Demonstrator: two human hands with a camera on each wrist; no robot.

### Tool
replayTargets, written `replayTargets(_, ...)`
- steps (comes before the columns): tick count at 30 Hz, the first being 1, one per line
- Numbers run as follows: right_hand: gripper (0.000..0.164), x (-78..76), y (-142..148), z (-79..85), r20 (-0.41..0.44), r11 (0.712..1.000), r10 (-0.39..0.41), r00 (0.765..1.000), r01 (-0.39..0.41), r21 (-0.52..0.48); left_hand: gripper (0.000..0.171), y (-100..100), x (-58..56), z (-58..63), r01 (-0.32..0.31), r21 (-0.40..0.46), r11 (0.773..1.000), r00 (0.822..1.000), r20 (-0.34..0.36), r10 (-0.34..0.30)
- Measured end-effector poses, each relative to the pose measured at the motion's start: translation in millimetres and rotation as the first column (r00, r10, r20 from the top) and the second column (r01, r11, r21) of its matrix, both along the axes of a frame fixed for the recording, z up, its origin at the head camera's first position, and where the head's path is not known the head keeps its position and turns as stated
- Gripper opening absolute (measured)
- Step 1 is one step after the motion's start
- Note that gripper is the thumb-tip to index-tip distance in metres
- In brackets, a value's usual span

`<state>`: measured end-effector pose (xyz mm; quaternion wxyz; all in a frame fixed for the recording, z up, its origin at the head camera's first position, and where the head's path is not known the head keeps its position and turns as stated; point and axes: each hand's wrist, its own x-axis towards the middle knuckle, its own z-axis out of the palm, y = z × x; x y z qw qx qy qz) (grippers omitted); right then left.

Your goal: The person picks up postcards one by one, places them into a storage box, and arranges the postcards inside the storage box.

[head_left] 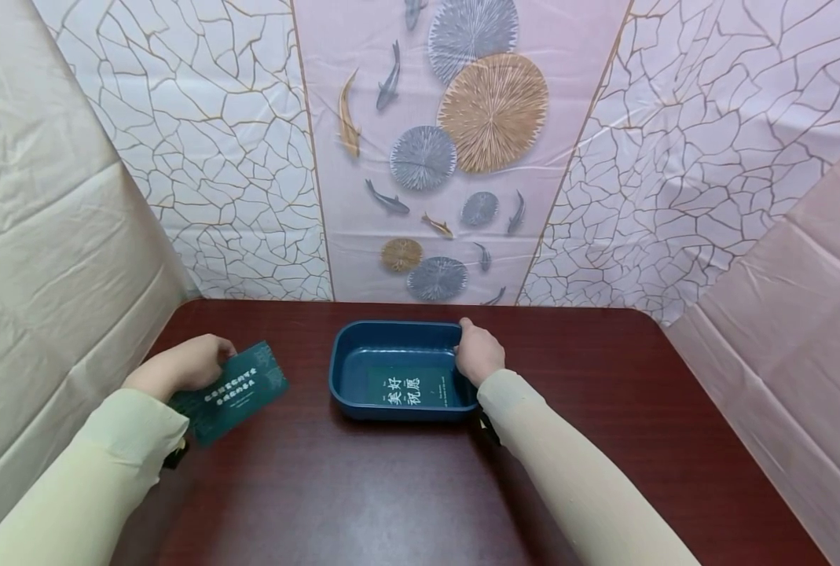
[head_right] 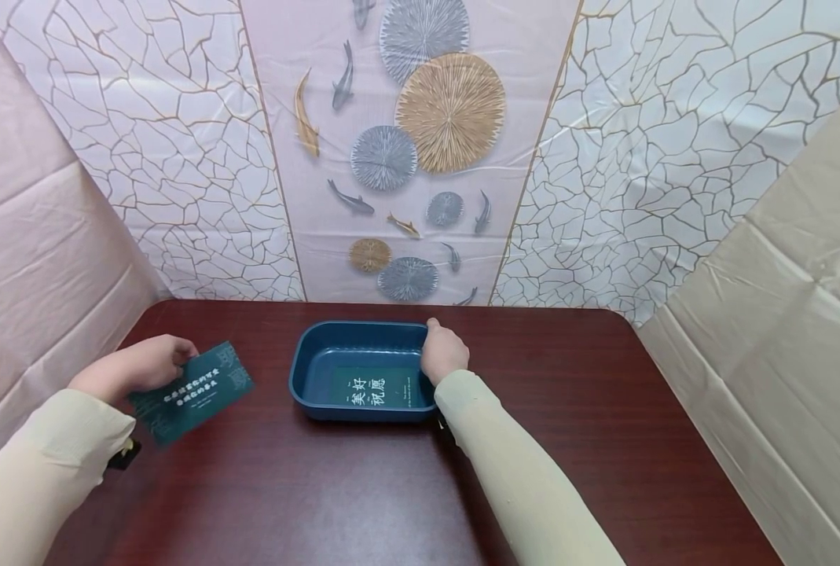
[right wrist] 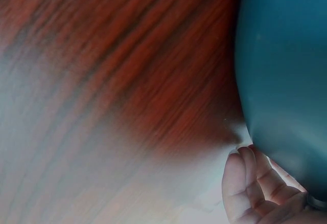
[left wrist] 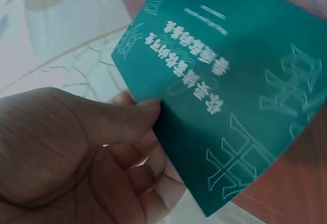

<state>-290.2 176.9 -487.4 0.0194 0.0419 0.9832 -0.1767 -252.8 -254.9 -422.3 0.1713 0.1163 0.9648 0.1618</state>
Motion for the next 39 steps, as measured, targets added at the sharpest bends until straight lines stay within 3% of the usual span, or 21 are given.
replayTargets(5, 0.054, 0.2, -0.1, 1.0, -0.002, 1.000, -0.004, 1.000, 0.004, 0.001, 0.025, 13.4, -2.7, 12.4, 0.005, 0.014, 1.000, 0.995, -0.103, -0.004)
replayTargets(11, 0.054, -0.1, 0.1, 1.5, 0.000, 1.000, -0.008, 1.000, 0.008, 0.007, 0.023, 27.9, -4.3, 22.5, -0.076, 0.081, 0.994, 0.969, -0.230, 0.092)
replayTargets(14, 0.054, 0.0, 0.5, 1.6, 0.001, 1.000, -0.005, 1.000, 0.005, 0.010, 0.023, 34.9, -3.1, 26.9, -0.097, 0.140, 0.985, 0.943, -0.305, 0.136)
replayTargets(18, 0.053, 0.4, 1.0, 1.7, -0.002, 1.000, -0.003, 1.000, 0.003, 0.009, 0.024, 44.5, 0.0, 33.0, -0.088, 0.228, 0.970, 0.895, -0.410, 0.177)
replayTargets(22, 0.053, 1.0, 1.5, 2.2, -0.002, 1.000, -0.004, 1.000, 0.004, 0.010, 0.028, 60.4, 1.8, 38.6, -0.062, 0.337, 0.940, 0.848, -0.479, 0.227)
replayTargets(25, 0.053, 0.9, 1.7, 2.2, -0.001, 1.000, -0.004, 1.000, 0.004, 0.012, 0.029, 75.9, 2.0, 41.3, -0.025, 0.398, 0.917, 0.829, -0.505, 0.241)
replayTargets(29, 0.053, 0.4, 1.6, 1.7, 0.004, 1.000, -0.006, 1.000, 0.006, 0.012, 0.027, 96.2, 2.1, 40.8, 0.034, 0.435, 0.900, 0.828, -0.517, 0.218)
replayTargets(33, 0.053, -0.2, 1.0, 0.6, 0.011, 1.000, -0.009, 1.000, 0.009, 0.016, 0.022, 114.8, 1.7, 35.9, 0.080, 0.434, 0.897, 0.845, -0.508, 0.170)
replayTargets(39, 0.053, -1.5, 0.0, -0.6, 0.012, 1.000, -0.012, 1.000, 0.012, 0.016, 0.021, 140.2, -0.3, 24.1, 0.098, 0.410, 0.907, 0.882, -0.458, 0.111)
